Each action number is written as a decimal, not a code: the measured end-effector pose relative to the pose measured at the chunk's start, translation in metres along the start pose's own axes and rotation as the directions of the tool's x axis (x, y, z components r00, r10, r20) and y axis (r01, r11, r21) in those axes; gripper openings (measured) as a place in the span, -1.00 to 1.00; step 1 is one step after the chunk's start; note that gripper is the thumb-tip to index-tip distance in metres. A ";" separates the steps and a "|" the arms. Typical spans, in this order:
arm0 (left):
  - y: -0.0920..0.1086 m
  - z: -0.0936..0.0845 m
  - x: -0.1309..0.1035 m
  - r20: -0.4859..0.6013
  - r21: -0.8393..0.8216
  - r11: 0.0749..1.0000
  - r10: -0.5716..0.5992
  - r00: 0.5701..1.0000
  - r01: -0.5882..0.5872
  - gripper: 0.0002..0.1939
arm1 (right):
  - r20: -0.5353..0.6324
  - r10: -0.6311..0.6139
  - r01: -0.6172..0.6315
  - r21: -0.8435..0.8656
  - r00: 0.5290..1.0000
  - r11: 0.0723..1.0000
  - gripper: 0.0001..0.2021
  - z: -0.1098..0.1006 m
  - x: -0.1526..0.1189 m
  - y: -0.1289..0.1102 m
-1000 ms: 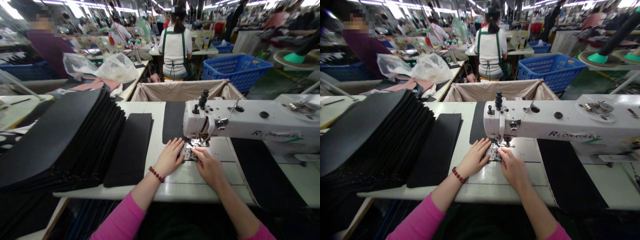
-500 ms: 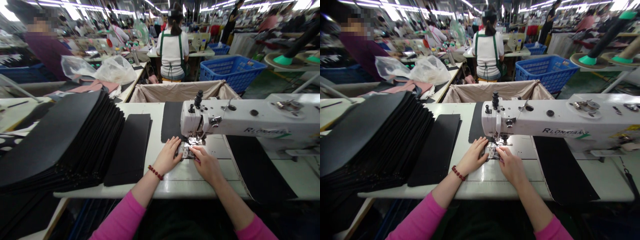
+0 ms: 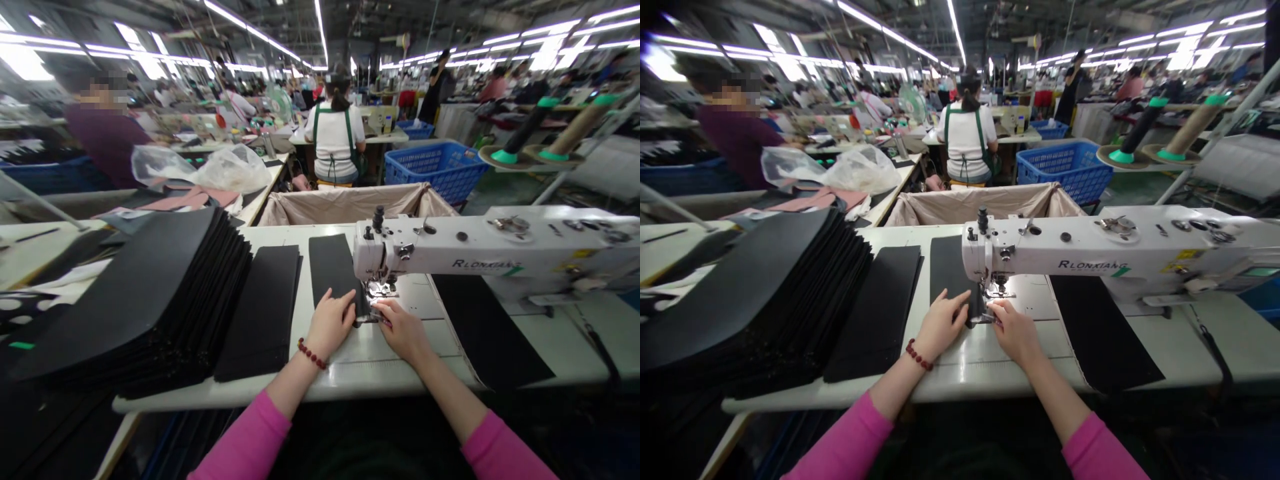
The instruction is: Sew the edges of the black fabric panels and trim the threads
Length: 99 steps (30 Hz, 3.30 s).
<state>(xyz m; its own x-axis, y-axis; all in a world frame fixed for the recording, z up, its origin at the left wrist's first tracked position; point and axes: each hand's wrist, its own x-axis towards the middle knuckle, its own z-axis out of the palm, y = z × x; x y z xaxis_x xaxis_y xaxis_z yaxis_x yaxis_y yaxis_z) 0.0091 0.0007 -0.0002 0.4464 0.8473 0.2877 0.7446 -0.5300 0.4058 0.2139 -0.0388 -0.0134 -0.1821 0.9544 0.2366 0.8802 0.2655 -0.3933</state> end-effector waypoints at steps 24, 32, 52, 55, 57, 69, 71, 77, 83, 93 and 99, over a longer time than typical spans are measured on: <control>0.045 -0.175 -0.114 0.356 -0.791 0.309 -0.469 0.808 0.528 -0.68 | 0.322 -0.130 -0.139 0.691 0.938 0.709 -0.69 -0.072 -0.061 -0.016; 0.034 -0.148 -0.091 0.440 -0.843 0.100 -0.436 0.785 0.528 -0.64 | 0.327 0.228 -0.389 0.606 0.917 0.694 -0.67 -0.101 -0.112 0.036; 0.020 -0.089 -0.093 0.400 -0.229 0.963 -0.039 0.916 0.141 -0.72 | 0.050 0.246 -0.242 0.444 0.968 0.863 -0.75 -0.078 -0.162 0.041; 0.072 -0.041 -0.076 0.377 -0.277 0.959 0.049 0.925 0.062 -0.67 | 0.013 0.380 -0.352 0.408 0.925 0.842 -0.75 -0.079 -0.166 0.046; 0.103 -0.012 -0.063 0.369 -0.253 0.967 0.137 0.919 -0.042 -0.59 | 0.019 0.453 -0.429 0.356 0.891 0.830 -0.75 -0.081 -0.167 0.046; 0.135 0.050 -0.031 0.313 -0.544 0.839 0.198 0.929 0.005 -0.86 | 0.176 0.539 -0.567 0.252 0.824 0.784 -0.78 -0.073 -0.189 0.019; 0.131 0.047 -0.029 0.315 -0.610 0.788 0.149 0.937 0.080 -0.87 | 0.207 0.523 -0.560 0.232 0.827 0.795 -0.79 -0.072 -0.186 0.014; 0.131 0.042 -0.030 0.343 -0.616 0.775 0.106 0.933 0.138 -0.86 | 0.203 0.453 -0.486 0.166 0.868 0.858 -0.82 -0.073 -0.172 0.009; 0.133 0.039 -0.030 0.388 -0.657 0.727 0.098 0.916 0.200 -0.81 | 0.228 0.408 -0.443 0.127 0.884 0.888 -0.79 -0.067 -0.168 0.013; 0.135 0.040 -0.031 0.400 -0.694 0.663 0.033 0.916 0.280 -0.77 | 0.239 0.390 -0.423 0.106 0.889 0.900 -0.78 -0.071 -0.161 0.013; 0.134 0.041 -0.031 0.403 -0.714 0.628 0.007 0.915 0.309 -0.78 | 0.243 0.371 -0.406 0.112 0.897 0.907 -0.77 -0.077 -0.160 0.011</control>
<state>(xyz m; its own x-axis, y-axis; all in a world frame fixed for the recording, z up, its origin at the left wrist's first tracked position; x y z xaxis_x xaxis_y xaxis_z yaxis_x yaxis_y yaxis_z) 0.1156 -0.0954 0.0100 0.6136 0.7852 -0.0833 0.2513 -0.0942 0.9633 0.2870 -0.1991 0.0131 0.0568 0.9872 -0.1492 0.8232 -0.1308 -0.5525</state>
